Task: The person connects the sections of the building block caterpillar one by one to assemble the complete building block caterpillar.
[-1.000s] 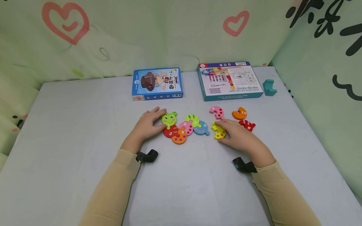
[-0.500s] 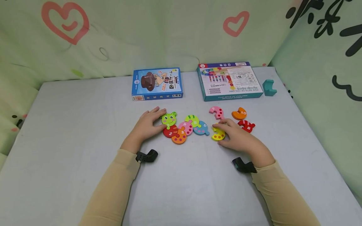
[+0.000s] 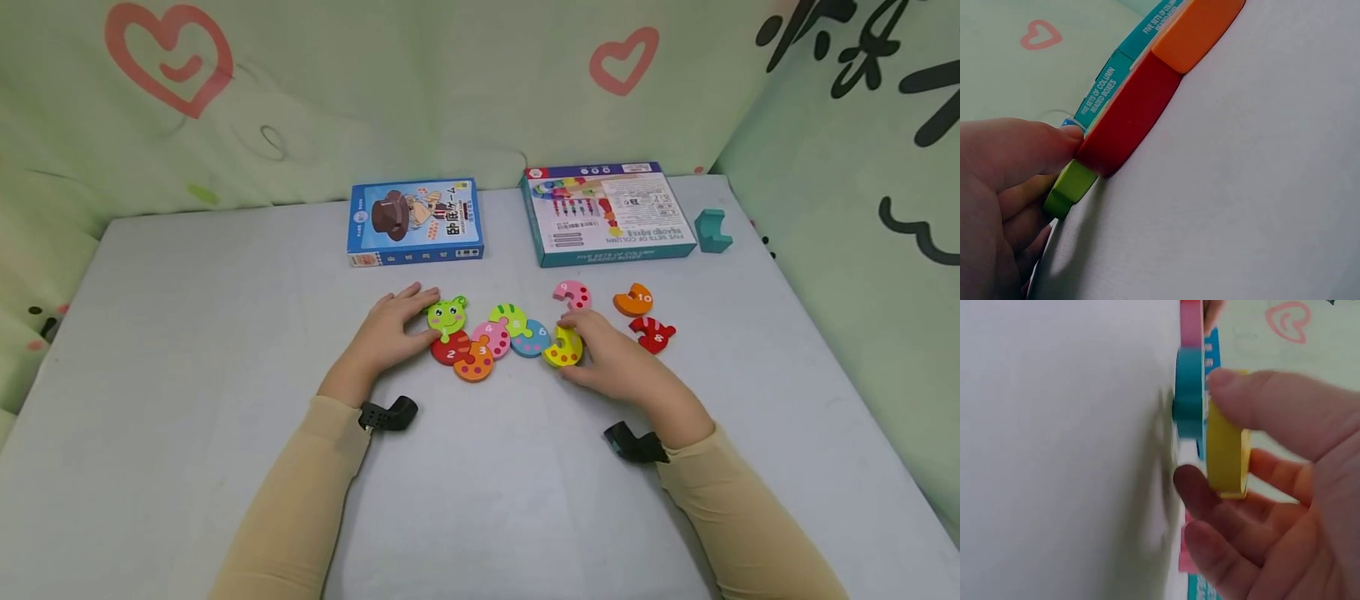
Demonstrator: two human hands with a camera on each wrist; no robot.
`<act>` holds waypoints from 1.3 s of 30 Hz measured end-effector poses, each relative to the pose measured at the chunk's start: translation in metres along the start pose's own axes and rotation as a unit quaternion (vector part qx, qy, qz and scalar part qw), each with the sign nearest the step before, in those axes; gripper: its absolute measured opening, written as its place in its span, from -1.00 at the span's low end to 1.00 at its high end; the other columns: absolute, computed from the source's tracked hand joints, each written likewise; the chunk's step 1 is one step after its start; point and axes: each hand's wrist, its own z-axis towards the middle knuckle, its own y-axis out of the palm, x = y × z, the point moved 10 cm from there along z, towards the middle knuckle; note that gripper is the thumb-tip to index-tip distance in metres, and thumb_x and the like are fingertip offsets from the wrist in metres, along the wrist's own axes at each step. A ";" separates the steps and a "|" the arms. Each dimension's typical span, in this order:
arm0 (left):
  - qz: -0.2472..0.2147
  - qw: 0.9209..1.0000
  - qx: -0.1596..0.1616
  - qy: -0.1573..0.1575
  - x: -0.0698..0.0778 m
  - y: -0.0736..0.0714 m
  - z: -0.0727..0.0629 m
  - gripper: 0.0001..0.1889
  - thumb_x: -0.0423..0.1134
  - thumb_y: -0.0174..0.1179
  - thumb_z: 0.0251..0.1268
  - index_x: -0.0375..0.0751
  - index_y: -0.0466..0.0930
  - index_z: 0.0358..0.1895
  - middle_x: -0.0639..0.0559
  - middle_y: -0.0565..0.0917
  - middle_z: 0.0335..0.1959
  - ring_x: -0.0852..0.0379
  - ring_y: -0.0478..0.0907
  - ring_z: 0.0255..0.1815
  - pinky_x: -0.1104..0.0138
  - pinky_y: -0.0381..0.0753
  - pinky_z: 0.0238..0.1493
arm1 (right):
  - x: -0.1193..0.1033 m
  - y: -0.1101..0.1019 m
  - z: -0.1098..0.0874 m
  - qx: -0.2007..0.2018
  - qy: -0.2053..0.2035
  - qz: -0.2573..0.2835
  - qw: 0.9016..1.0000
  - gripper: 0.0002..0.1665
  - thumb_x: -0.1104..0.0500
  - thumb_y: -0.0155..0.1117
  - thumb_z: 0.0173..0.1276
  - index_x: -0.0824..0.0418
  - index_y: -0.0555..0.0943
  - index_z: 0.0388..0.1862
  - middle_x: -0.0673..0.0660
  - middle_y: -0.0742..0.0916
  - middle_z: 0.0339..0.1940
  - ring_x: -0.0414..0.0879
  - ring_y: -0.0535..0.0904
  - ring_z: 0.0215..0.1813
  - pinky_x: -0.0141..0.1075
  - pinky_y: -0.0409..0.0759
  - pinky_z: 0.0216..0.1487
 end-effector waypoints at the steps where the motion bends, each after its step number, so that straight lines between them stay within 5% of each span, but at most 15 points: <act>1: 0.000 1.000 0.000 0.000 0.000 0.000 0.000 -0.39 0.05 0.10 0.14 0.03 0.29 0.30 0.12 0.30 0.35 0.09 0.01 0.45 0.06 -0.14 0.45 | -0.001 0.002 0.001 -0.004 -0.004 0.004 1.000 -0.25 0.12 0.37 0.07 0.29 0.31 0.22 0.24 0.40 0.23 0.09 0.30 0.26 -0.03 0.44 0.19; 17: -0.003 1.000 0.000 0.002 0.000 0.001 0.002 -0.38 0.04 0.10 0.13 0.02 0.29 0.31 0.10 0.30 0.35 0.08 0.01 0.45 0.05 -0.14 0.45 | 0.001 0.010 0.006 0.005 0.004 -0.001 1.000 -0.24 0.01 0.42 0.00 0.29 0.40 0.15 0.19 0.48 0.08 -0.05 0.40 -0.03 -0.17 0.56 0.02; 31: -0.001 1.000 0.002 0.002 -0.002 -0.001 0.001 -0.39 0.04 0.10 0.14 0.03 0.29 0.30 0.11 0.31 0.34 0.09 0.02 0.45 0.06 -0.14 0.45 | 0.005 0.014 0.006 -0.010 0.007 -0.008 1.000 -0.19 -0.05 0.38 0.04 0.27 0.36 0.22 0.23 0.31 0.28 -0.01 0.43 -0.01 -0.16 0.58 0.01; 36: -0.004 1.000 0.001 0.003 -0.002 0.000 0.000 -0.39 0.04 0.10 0.14 0.02 0.29 0.30 0.11 0.31 0.34 0.09 0.02 0.45 0.06 -0.14 0.45 | 0.016 -0.003 0.001 -0.009 0.015 0.010 1.000 -0.19 -0.03 0.32 0.11 0.19 0.28 0.31 0.22 0.29 0.31 -0.06 0.44 -0.13 -0.24 0.60 -0.11; 39: -0.004 1.000 -0.001 0.005 0.000 0.000 0.001 -0.39 0.04 0.10 0.14 0.01 0.29 0.30 0.11 0.31 0.34 0.09 0.02 0.45 0.06 -0.14 0.45 | 0.032 -0.022 -0.007 0.005 0.034 0.032 0.999 -0.24 0.05 0.29 0.16 0.16 0.26 0.32 0.21 0.32 0.30 0.00 0.44 -0.05 -0.16 0.58 -0.06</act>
